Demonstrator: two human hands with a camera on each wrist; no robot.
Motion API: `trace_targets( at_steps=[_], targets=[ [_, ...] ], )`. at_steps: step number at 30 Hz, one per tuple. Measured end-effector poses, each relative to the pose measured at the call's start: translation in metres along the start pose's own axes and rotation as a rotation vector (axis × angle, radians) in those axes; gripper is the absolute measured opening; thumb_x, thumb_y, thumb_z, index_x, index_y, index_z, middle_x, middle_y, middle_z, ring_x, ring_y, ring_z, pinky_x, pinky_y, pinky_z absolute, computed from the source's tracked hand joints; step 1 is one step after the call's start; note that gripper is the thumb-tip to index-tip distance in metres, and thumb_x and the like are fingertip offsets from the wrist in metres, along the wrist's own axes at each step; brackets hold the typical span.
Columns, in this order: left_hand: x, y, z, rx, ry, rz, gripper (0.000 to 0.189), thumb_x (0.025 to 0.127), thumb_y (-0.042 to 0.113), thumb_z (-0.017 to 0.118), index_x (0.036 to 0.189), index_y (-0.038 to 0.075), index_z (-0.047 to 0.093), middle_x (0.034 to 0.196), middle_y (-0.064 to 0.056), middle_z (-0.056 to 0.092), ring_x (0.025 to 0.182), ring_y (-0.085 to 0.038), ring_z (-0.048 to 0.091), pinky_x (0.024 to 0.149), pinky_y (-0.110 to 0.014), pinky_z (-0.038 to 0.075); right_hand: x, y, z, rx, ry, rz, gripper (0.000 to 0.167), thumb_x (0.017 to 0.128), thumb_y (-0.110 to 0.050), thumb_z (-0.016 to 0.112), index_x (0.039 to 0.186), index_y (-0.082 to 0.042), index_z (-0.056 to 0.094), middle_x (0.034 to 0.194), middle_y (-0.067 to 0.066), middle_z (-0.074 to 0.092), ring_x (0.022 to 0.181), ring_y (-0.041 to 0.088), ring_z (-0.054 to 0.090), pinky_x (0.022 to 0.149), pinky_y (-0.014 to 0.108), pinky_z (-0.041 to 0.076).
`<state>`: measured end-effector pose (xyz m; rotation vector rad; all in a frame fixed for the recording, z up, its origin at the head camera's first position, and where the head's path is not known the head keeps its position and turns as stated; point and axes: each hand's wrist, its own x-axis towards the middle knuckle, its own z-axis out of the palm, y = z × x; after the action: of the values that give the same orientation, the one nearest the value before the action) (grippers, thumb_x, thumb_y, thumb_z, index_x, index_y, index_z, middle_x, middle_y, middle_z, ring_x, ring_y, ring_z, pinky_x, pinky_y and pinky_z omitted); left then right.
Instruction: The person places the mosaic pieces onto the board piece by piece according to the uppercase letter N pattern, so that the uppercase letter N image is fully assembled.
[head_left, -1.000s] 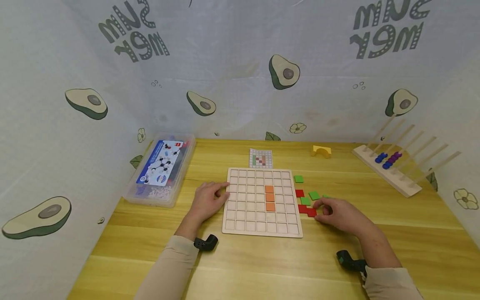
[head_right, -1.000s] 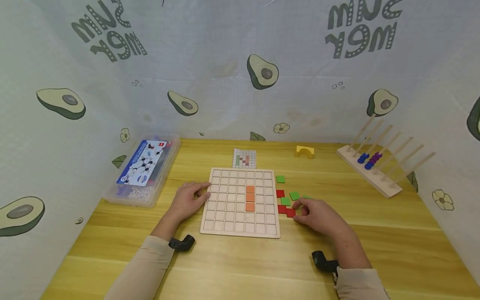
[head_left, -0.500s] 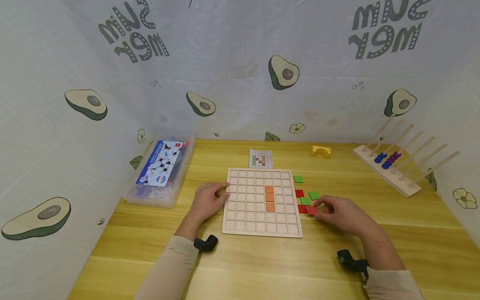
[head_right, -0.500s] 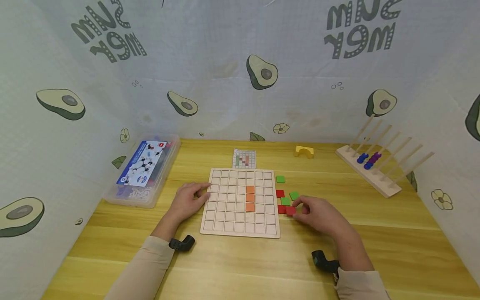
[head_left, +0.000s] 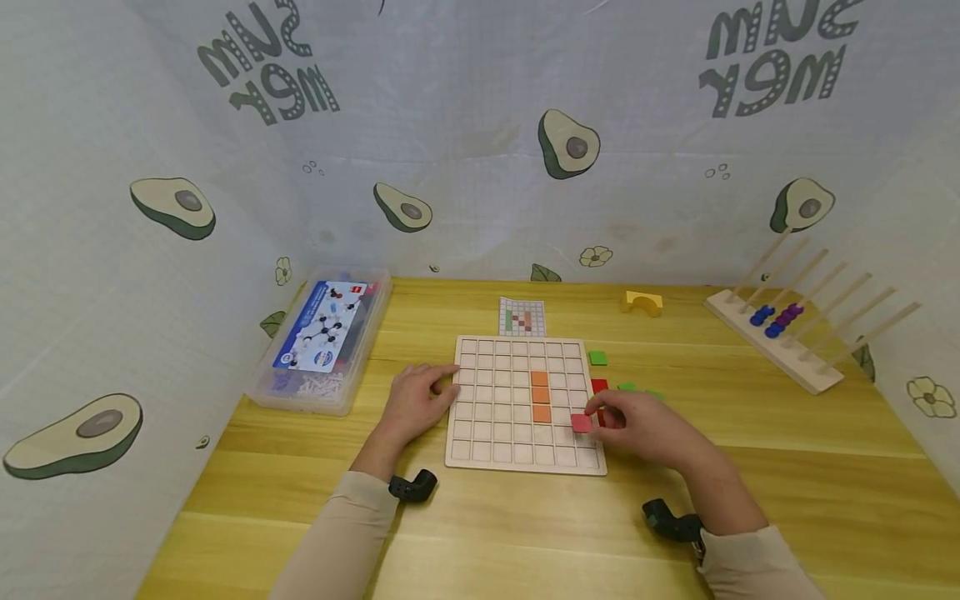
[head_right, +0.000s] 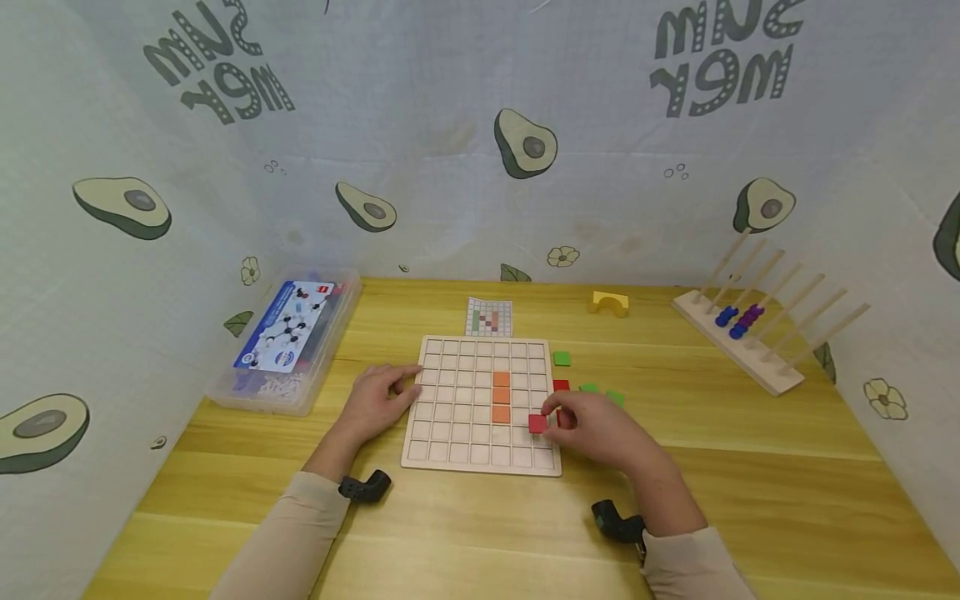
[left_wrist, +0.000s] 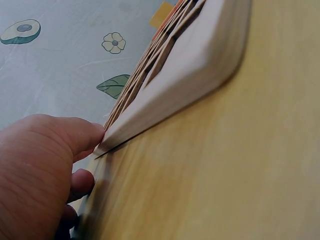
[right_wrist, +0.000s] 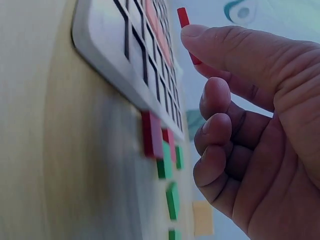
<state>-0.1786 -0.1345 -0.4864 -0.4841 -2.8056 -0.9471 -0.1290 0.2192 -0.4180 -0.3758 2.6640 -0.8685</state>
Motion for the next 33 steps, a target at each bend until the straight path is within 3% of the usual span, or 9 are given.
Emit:
trace_targets(
  at_steps=[6,14,19,24,33],
  targets=[
    [0.000,0.001,0.000,-0.003,0.024,0.019,0.033,0.097,0.028,0.069,0.128,0.018,0.073,0.074,0.005,0.054,0.074,-0.014,0.045,0.082,-0.039,0.038,0.010,-0.009,0.013,-0.006,-0.049,-0.030,0.022,0.088,-0.026,0.081,0.104,-0.016,0.069,0.073,-0.002,0.051,0.066,0.014,0.047,0.057,0.024,0.035],
    [0.001,0.001,-0.001,-0.006,-0.008,-0.010,0.034,0.097,0.029,0.069,0.130,0.018,0.072,0.075,0.005,0.054,0.076,-0.015,0.046,0.082,-0.039,0.035,0.020,-0.015,0.027,-0.028,-0.082,-0.036,0.019,0.088,-0.025,0.080,0.102,-0.019,0.069,0.072,-0.003,0.052,0.065,0.013,0.047,0.057,0.024,0.036],
    [0.001,0.001,0.000,-0.018,-0.018,-0.019,0.035,0.098,0.029,0.069,0.130,0.019,0.072,0.075,0.005,0.054,0.077,-0.016,0.046,0.097,-0.047,0.041,0.021,-0.016,0.032,-0.020,-0.079,-0.065,0.019,0.088,-0.023,0.080,0.102,-0.018,0.069,0.071,-0.004,0.052,0.062,0.012,0.046,0.056,0.024,0.036],
    [0.001,0.000,0.000,-0.024,-0.020,-0.025,0.035,0.098,0.029,0.069,0.131,0.019,0.072,0.075,0.004,0.053,0.077,-0.017,0.046,0.115,-0.054,0.035,0.022,-0.018,0.033,-0.036,-0.073,-0.066,0.019,0.088,-0.024,0.080,0.102,-0.019,0.069,0.070,-0.004,0.052,0.062,0.011,0.046,0.056,0.024,0.036],
    [0.001,-0.001,0.001,-0.021,-0.022,-0.021,0.034,0.098,0.029,0.068,0.130,0.019,0.072,0.075,0.005,0.054,0.078,-0.017,0.048,0.114,-0.054,0.036,0.023,-0.024,0.035,-0.058,-0.066,-0.068,0.018,0.088,-0.023,0.080,0.101,-0.018,0.068,0.070,-0.005,0.051,0.064,0.011,0.046,0.058,0.024,0.036]
  ],
)
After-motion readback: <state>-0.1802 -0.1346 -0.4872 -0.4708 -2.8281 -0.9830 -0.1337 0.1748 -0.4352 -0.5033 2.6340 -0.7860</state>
